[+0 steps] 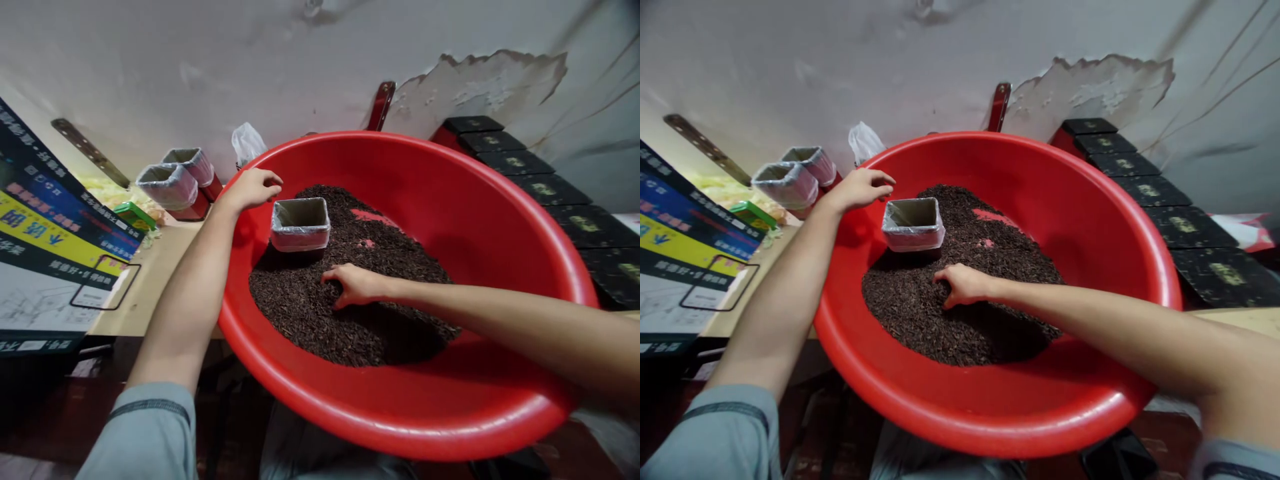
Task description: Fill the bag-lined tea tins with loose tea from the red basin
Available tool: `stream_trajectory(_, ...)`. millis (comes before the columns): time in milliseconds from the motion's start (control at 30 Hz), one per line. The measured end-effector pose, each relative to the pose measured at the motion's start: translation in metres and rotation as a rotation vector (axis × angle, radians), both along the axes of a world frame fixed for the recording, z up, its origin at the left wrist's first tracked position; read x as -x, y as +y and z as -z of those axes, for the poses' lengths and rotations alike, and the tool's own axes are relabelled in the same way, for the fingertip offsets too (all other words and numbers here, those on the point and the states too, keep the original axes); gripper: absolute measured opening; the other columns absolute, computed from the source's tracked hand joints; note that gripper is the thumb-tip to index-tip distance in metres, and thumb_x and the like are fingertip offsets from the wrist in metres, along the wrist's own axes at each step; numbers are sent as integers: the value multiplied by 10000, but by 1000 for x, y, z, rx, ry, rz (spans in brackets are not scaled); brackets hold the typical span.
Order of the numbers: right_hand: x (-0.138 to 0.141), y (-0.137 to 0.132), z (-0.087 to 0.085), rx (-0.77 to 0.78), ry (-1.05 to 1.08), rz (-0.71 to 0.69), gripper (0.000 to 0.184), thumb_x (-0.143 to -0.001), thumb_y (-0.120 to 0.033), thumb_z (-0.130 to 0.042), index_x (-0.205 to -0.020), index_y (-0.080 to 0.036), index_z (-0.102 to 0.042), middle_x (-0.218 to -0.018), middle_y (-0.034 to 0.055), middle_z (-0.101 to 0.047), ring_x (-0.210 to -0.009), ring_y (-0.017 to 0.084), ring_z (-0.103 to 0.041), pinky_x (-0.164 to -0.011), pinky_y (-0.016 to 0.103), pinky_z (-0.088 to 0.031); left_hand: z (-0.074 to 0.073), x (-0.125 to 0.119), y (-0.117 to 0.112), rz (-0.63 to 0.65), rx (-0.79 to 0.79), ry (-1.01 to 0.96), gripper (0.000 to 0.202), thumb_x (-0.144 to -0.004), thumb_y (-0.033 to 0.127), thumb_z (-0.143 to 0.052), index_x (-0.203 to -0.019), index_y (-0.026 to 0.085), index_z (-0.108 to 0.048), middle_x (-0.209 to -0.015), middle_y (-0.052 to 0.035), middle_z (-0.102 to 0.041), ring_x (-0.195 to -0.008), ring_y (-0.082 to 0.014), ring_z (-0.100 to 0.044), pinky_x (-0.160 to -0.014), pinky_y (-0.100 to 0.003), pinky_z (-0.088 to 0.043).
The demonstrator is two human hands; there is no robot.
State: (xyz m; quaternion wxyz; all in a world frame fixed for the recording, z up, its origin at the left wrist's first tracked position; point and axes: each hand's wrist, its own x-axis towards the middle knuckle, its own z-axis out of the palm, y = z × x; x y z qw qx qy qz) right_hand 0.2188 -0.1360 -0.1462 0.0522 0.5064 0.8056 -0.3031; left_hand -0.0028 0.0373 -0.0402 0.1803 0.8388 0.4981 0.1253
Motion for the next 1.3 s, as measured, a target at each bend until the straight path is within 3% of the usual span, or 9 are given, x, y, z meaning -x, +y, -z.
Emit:
stream_trajectory(133,-3,5,-10,14,54,52,488,-680,-205,-758,-1167,-186,-730,-862,25,-743,-797,220,-683,-734,286,-501,-2,-1,-3,7,-30,-2,361,-923,240,-592,-1251,157,-718,-1100,-79,-781,-947,-166,-728,-949,-281,-537)
stream_trajectory(300,-8,13,-55,-78,134,122,377,-664,-142,-708,-1036,-187,-746,-909,12,-753,-797,189,-670,-738,276,-495,-6,-3,-10,-18,-54,66,335,-909,268,-660,-1226,188,-734,-1244,-57,-746,-1148,-179,-685,-1039,-239,-482)
stream_trajectory(467,-3,31,-108,-241,183,248,399,-691,-181,-739,-1089,-213,-735,-850,7,-734,-726,177,-657,-689,295,-524,-13,-10,-21,-186,390,164,221,-921,268,-686,-1020,87,-766,-936,-145,-784,-797,-201,-758,-747,-263,-592)
stream_trajectory(600,12,50,-124,-459,182,188,389,-698,-148,-751,-1079,-224,-737,-921,23,-724,-818,187,-676,-762,309,-546,-20,-16,-32,-153,503,116,154,-847,156,-760,-988,96,-752,-716,-70,-737,-660,-165,-731,-688,-255,-592)
stream_trajectory(967,34,83,-112,-644,13,-106,397,-764,-129,-775,-1148,-225,-746,-1231,103,-623,-1001,228,-655,-865,349,-532,-21,-15,-29,-158,504,158,153,-896,194,-723,-991,75,-738,-789,-104,-760,-707,-160,-738,-689,-229,-577)
stream_trajectory(1033,27,84,-115,-673,65,-98,301,-810,-120,-726,-1098,-200,-756,-1189,99,-651,-992,217,-657,-884,354,-528,-20,-15,-27,-173,411,199,211,-897,268,-734,-995,82,-745,-873,-128,-771,-781,-190,-748,-725,-261,-581)
stream_trajectory(1133,6,69,-110,-697,96,-7,161,-884,-170,-648,-1000,-166,-759,-1039,98,-694,-922,210,-662,-873,366,-531,-19,-19,-30,-160,59,242,294,-861,332,-767,-1074,131,-748,-1079,-144,-763,-1018,-255,-723,-861,-324,-561)
stream_trajectory(1200,-12,50,-94,-597,46,76,202,-919,-297,-624,-990,-159,-752,-956,107,-699,-868,226,-666,-828,382,-547,-15,-27,-35,-55,-91,204,272,-873,303,-735,-1115,179,-749,-1145,-113,-755,-1088,-249,-696,-914,-321,-529)
stream_trajectory(1300,-32,15,-52,-238,20,84,650,-863,-608,-648,-1335,-161,-630,-1259,180,-658,-1091,306,-664,-960,454,-540,-4,-46,-41,171,74,280,246,-912,298,-643,-1100,218,-780,-1105,-73,-774,-1018,-219,-710,-890,-282,-516)
